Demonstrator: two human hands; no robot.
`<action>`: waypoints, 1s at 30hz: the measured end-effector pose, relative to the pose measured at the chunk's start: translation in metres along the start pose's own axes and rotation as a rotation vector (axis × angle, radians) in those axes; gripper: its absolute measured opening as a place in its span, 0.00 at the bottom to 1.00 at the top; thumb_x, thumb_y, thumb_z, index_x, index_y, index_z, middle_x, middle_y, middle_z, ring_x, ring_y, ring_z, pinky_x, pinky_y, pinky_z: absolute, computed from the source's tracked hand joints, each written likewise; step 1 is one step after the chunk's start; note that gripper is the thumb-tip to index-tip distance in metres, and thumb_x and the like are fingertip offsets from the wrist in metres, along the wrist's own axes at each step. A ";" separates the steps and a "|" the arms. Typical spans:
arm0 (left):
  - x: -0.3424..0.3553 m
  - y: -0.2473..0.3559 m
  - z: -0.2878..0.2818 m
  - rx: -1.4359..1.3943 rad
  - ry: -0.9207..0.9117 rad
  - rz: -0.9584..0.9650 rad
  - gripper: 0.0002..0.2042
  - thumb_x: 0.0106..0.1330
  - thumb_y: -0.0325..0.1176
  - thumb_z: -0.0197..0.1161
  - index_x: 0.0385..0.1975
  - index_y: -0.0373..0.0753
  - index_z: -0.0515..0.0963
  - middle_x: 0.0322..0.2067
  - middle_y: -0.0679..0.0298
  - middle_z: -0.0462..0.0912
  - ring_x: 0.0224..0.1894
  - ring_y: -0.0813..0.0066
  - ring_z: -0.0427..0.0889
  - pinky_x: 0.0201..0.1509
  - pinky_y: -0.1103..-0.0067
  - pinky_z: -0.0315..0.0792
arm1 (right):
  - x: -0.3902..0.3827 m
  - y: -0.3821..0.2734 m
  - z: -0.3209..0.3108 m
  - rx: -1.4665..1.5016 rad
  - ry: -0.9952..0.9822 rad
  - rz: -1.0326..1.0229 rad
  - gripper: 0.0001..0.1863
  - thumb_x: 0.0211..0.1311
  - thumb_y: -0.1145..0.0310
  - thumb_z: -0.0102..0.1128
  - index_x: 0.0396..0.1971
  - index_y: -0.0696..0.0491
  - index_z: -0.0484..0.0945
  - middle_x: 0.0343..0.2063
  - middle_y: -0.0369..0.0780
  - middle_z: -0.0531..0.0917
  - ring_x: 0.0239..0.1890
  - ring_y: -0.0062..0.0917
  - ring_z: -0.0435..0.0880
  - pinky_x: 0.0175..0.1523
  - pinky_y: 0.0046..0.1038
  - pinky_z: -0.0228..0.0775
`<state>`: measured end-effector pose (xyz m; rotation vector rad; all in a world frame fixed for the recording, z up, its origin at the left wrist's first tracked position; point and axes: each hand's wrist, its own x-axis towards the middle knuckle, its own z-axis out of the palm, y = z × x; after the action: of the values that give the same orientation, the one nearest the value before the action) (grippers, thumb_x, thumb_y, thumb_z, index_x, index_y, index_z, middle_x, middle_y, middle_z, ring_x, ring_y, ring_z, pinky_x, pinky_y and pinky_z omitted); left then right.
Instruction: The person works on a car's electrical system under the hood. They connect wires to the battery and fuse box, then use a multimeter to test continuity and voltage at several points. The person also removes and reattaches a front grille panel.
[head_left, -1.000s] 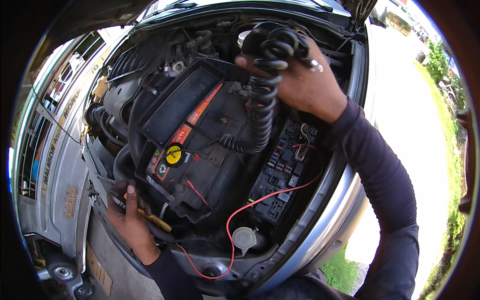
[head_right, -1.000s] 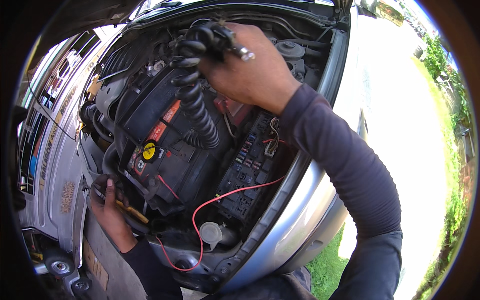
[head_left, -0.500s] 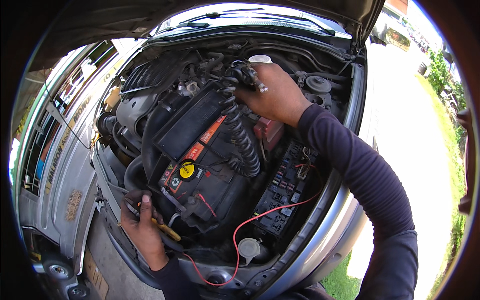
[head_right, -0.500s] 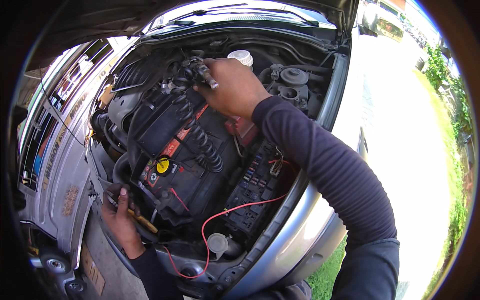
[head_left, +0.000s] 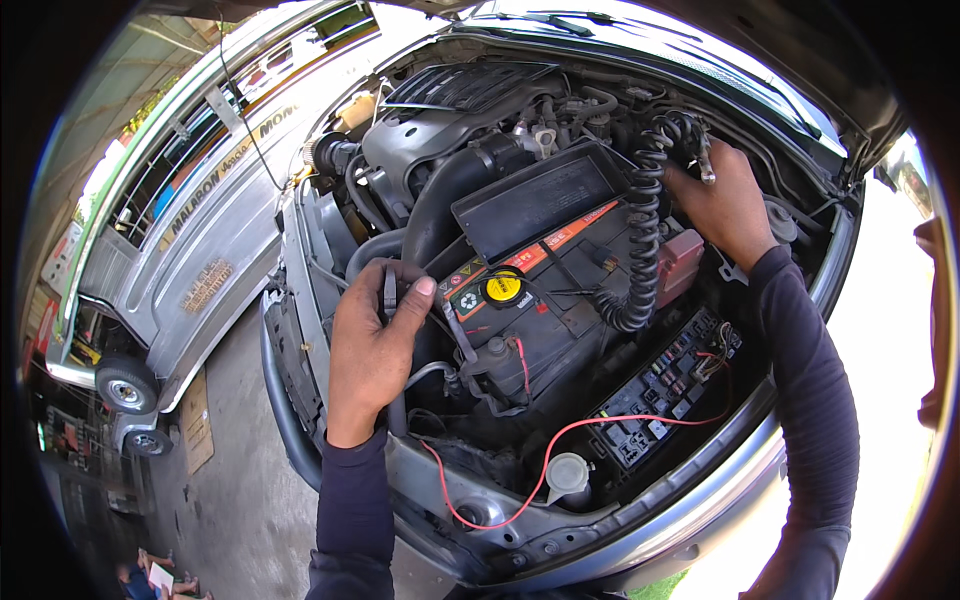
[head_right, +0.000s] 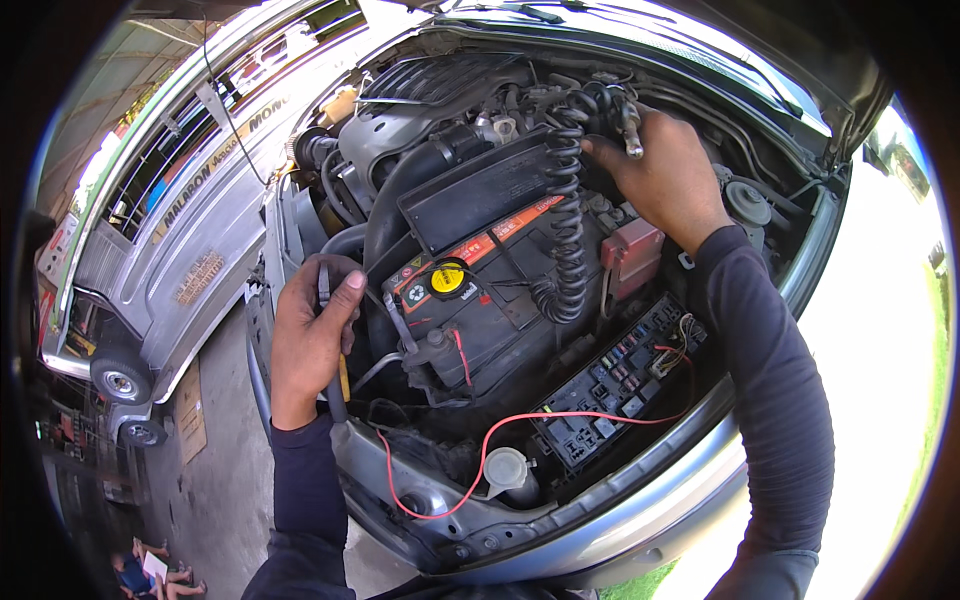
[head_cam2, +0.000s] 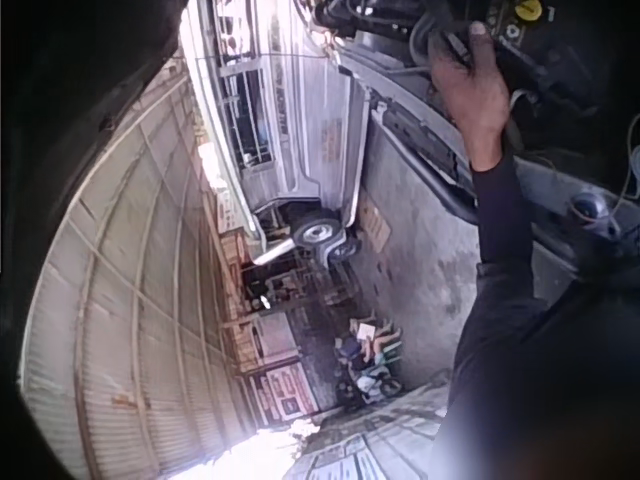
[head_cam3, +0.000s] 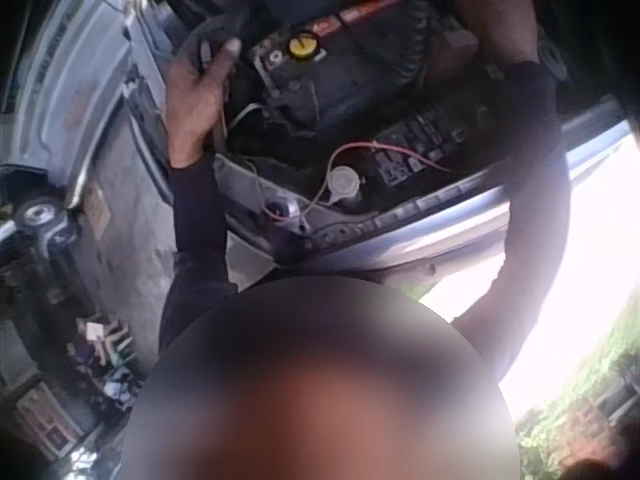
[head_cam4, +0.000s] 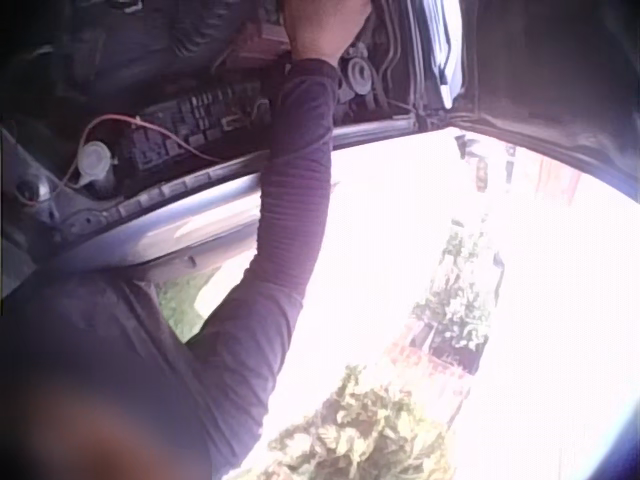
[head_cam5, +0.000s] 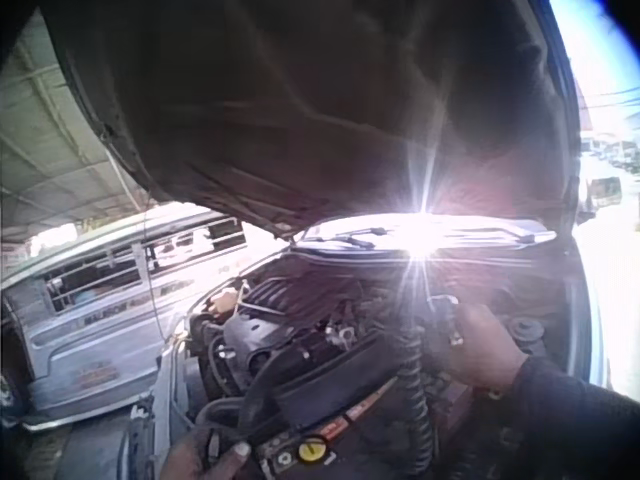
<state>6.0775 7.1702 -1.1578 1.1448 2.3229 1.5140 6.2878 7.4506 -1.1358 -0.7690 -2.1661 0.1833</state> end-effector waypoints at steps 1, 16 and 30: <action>0.002 0.009 0.007 0.050 0.011 -0.051 0.11 0.72 0.35 0.68 0.43 0.32 0.80 0.28 0.67 0.80 0.29 0.81 0.76 0.35 0.80 0.70 | 0.003 0.017 -0.009 0.001 -0.010 -0.027 0.22 0.64 0.55 0.72 0.44 0.59 0.85 0.34 0.55 0.88 0.41 0.54 0.86 0.49 0.46 0.77; -0.065 -0.094 -0.069 0.253 0.343 -0.361 0.30 0.66 0.43 0.73 0.61 0.26 0.75 0.50 0.43 0.85 0.53 0.55 0.85 0.60 0.66 0.75 | 0.004 0.060 0.008 0.070 -0.053 -0.102 0.19 0.60 0.63 0.71 0.46 0.60 0.83 0.42 0.55 0.87 0.48 0.53 0.85 0.53 0.46 0.75; 0.053 -0.205 -0.117 0.703 0.372 -0.465 0.34 0.63 0.52 0.73 0.47 0.17 0.79 0.50 0.29 0.83 0.58 0.36 0.82 0.63 0.59 0.75 | -0.006 0.021 0.001 0.030 0.043 -0.074 0.12 0.60 0.70 0.69 0.39 0.63 0.83 0.33 0.55 0.86 0.39 0.54 0.86 0.46 0.44 0.76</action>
<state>5.8768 7.0785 -1.2578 0.3386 3.2078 0.8064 6.2996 7.4640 -1.1478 -0.6692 -2.1428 0.1599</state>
